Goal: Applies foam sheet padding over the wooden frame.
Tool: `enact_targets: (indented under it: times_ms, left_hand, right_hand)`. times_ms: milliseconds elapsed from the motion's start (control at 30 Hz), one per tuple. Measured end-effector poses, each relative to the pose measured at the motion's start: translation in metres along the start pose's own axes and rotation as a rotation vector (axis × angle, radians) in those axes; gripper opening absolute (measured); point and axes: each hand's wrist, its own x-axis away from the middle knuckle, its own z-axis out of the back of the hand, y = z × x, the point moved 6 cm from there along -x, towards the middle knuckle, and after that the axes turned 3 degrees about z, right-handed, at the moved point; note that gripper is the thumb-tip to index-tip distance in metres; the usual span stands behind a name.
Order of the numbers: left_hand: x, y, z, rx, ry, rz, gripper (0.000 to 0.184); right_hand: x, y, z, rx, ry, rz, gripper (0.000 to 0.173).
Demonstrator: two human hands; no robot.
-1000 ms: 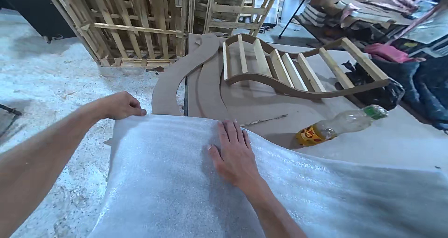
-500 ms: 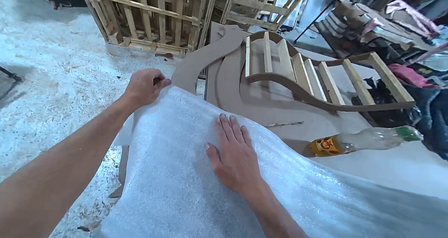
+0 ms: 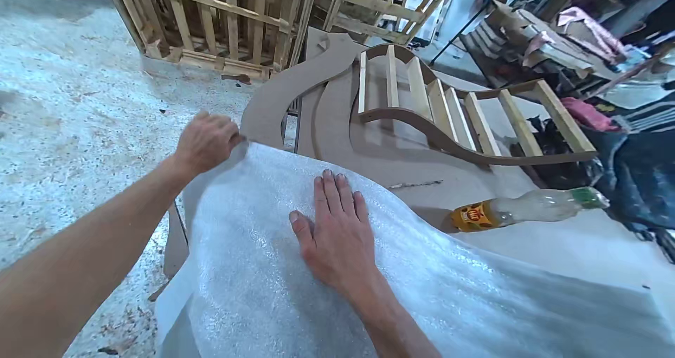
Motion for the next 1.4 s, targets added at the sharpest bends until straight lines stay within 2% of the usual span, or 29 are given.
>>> enact_targets:
  times_ms: [67,133,200,267,367,433,500,600,667,733,800,967,1000,1067,1100,1133,1200,1267,1333,1400]
  left_hand:
    - [0.016,0.002,-0.026,0.02,-0.064,0.016,0.031]
    - [0.017,0.005,-0.032,0.026,-0.097,0.045,0.028]
    - [0.013,0.006,-0.031,0.019,-0.165,0.108,0.028]
    - [0.009,0.006,-0.02,0.02,-0.152,0.212,0.029]
    - [0.005,0.021,0.021,0.091,-0.101,0.458,0.032]
    - [0.002,0.061,0.054,0.194,-0.099,0.552,0.043]
    - [0.007,0.132,0.072,0.385,-0.168,0.56,0.055]
    - [0.023,0.241,0.056,0.527,-0.199,0.444,0.07]
    - [0.038,0.271,0.034,0.405,-0.248,0.387,0.075]
    - [0.053,0.265,0.027,0.325,-0.36,0.416,0.071]
    - [0.07,0.246,0.027,0.406,-0.46,0.498,0.068]
    - [0.1,0.189,0.005,0.745,-0.466,0.686,0.07]
    - [0.106,0.176,0.002,0.73,-0.518,0.73,0.07]
    - [0.106,0.157,0.011,0.521,-0.598,0.74,0.064]
    - [0.093,0.154,0.022,0.405,-0.54,0.687,0.061]
    - [0.072,0.16,0.038,0.384,-0.413,0.628,0.057]
    - [0.03,0.195,0.061,0.602,-0.227,0.576,0.056]
    - [0.002,0.237,0.054,0.814,-0.28,0.516,0.063]
    - [-0.005,0.266,0.024,0.628,-0.399,0.407,0.067]
    - [-0.002,0.273,0.006,0.37,-0.399,0.337,0.068]
  right_hand:
    - [-0.005,0.004,0.003,0.007,-0.005,0.032,0.082]
    - [-0.022,0.016,0.007,-0.028,0.033,0.073,0.069]
    - [-0.049,0.036,0.008,-0.088,-0.023,0.004,0.071]
    - [-0.075,0.048,0.007,-0.126,-0.154,-0.099,0.077]
    - [-0.094,0.05,0.004,-0.154,-0.293,-0.167,0.067]
    - [-0.104,0.051,0.004,-0.158,-0.303,-0.187,0.059]
    - [-0.108,0.054,0.003,-0.184,-0.296,-0.221,0.053]
    - [-0.109,0.058,0.004,-0.213,-0.305,-0.257,0.049]
    - [-0.109,0.06,0.001,-0.232,-0.324,-0.293,0.05]
    - [-0.107,0.057,0.003,-0.223,-0.3,-0.289,0.054]
    - [-0.104,0.057,0.004,-0.227,-0.274,-0.286,0.056]
    - [-0.105,0.063,0.017,-0.443,0.001,-0.239,0.044]
    - [-0.103,0.063,0.021,-0.476,0.079,-0.202,0.04]
    - [-0.088,0.056,0.031,-0.478,0.251,-0.093,0.035]
    - [-0.072,0.049,0.038,-0.455,0.335,-0.045,0.035]
    - [-0.053,0.043,0.042,-0.44,0.408,-0.011,0.035]
    - [-0.013,0.033,0.036,-0.5,0.454,0.017,0.04]
    - [0.017,0.037,0.021,-0.566,0.395,0.017,0.051]
    - [0.036,0.054,0.005,-0.49,0.32,-0.01,0.058]
    - [0.047,0.073,-0.006,-0.417,0.231,-0.041,0.059]
